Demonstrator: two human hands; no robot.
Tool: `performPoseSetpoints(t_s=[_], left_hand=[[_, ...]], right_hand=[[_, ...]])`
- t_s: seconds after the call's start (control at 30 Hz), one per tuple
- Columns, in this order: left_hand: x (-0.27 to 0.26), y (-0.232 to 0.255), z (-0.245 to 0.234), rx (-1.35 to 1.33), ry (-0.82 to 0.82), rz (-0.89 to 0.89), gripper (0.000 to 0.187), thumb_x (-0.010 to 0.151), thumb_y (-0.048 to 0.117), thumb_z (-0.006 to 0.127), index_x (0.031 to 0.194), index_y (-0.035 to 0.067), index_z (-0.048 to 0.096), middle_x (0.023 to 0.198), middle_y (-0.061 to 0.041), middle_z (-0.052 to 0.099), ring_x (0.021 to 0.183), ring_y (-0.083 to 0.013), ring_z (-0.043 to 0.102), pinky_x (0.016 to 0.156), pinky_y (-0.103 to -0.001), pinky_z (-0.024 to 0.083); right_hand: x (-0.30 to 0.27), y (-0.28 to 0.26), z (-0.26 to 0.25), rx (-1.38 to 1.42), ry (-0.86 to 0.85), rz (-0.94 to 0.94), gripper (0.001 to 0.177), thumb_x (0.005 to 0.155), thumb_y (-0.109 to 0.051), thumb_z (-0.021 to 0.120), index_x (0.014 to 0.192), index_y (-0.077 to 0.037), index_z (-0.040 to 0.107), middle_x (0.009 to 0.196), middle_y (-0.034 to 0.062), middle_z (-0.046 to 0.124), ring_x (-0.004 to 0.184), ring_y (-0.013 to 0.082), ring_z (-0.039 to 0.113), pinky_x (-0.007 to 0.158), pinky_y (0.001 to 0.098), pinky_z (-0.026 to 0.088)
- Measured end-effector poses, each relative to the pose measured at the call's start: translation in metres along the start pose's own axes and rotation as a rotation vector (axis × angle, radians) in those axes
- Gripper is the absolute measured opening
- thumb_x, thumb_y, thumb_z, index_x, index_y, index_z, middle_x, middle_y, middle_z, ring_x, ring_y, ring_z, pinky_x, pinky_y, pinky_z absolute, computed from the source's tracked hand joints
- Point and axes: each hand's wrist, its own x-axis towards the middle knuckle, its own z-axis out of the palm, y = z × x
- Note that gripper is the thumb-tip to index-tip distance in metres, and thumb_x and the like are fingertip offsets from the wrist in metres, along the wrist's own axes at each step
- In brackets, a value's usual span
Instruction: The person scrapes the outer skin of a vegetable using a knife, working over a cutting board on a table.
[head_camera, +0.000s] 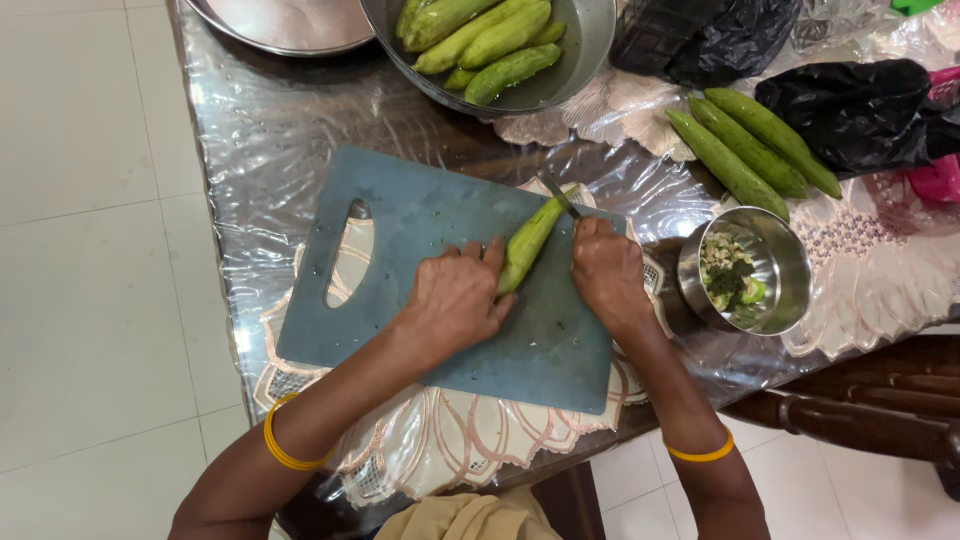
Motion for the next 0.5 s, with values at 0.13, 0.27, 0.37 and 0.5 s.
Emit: performPoseSetpoints(t_s=[0.13, 0.27, 0.37, 0.5], left_hand=[[-0.004, 0.013, 0.012, 0.185, 0.185, 0.038, 0.082, 0.075, 0.033, 0.074, 0.147, 0.002, 0.051, 0.125, -0.026, 0.064, 0.101, -0.0408, 0.065, 0.07, -0.057, 0.055], [-0.002, 0.011, 0.038, 0.5, 0.325, 0.099, 0.064, 0.086, 0.016, 0.065, 0.145, -0.001, 0.049, 0.116, -0.016, 0.065, 0.102, -0.0293, 0.062, 0.069, -0.049, 0.058], [0.005, -0.013, 0.038, 0.453, 0.202, 0.047, 0.067, 0.085, 0.01, 0.064, 0.148, -0.006, 0.047, 0.109, -0.013, 0.065, 0.097, -0.0265, 0.062, 0.066, -0.045, 0.058], [0.007, -0.021, 0.037, 0.297, 0.16, -0.01, 0.065, 0.082, 0.01, 0.064, 0.143, -0.008, 0.05, 0.102, -0.017, 0.067, 0.096, -0.0296, 0.064, 0.064, -0.044, 0.058]], right_hand=[[0.002, -0.004, 0.001, 0.004, 0.016, 0.022, 0.013, 0.099, -0.009, 0.059, 0.095, 0.002, 0.062, 0.083, 0.0221, 0.068, 0.061, 0.0373, 0.07, 0.054, 0.0439, 0.058], [0.006, -0.004, 0.003, 0.024, 0.057, 0.008, 0.009, 0.093, -0.008, 0.057, 0.095, 0.0, 0.062, 0.088, 0.0212, 0.069, 0.062, 0.0383, 0.07, 0.057, 0.044, 0.058], [0.005, -0.005, -0.001, 0.103, 0.084, 0.055, 0.021, 0.105, -0.016, 0.057, 0.091, 0.0, 0.062, 0.084, 0.0212, 0.069, 0.06, 0.0396, 0.069, 0.054, 0.0461, 0.056], [-0.007, -0.019, -0.007, 0.123, 0.08, 0.058, 0.02, 0.104, -0.015, 0.058, 0.094, 0.001, 0.064, 0.082, 0.0214, 0.069, 0.055, 0.0377, 0.067, 0.048, 0.0454, 0.055]])
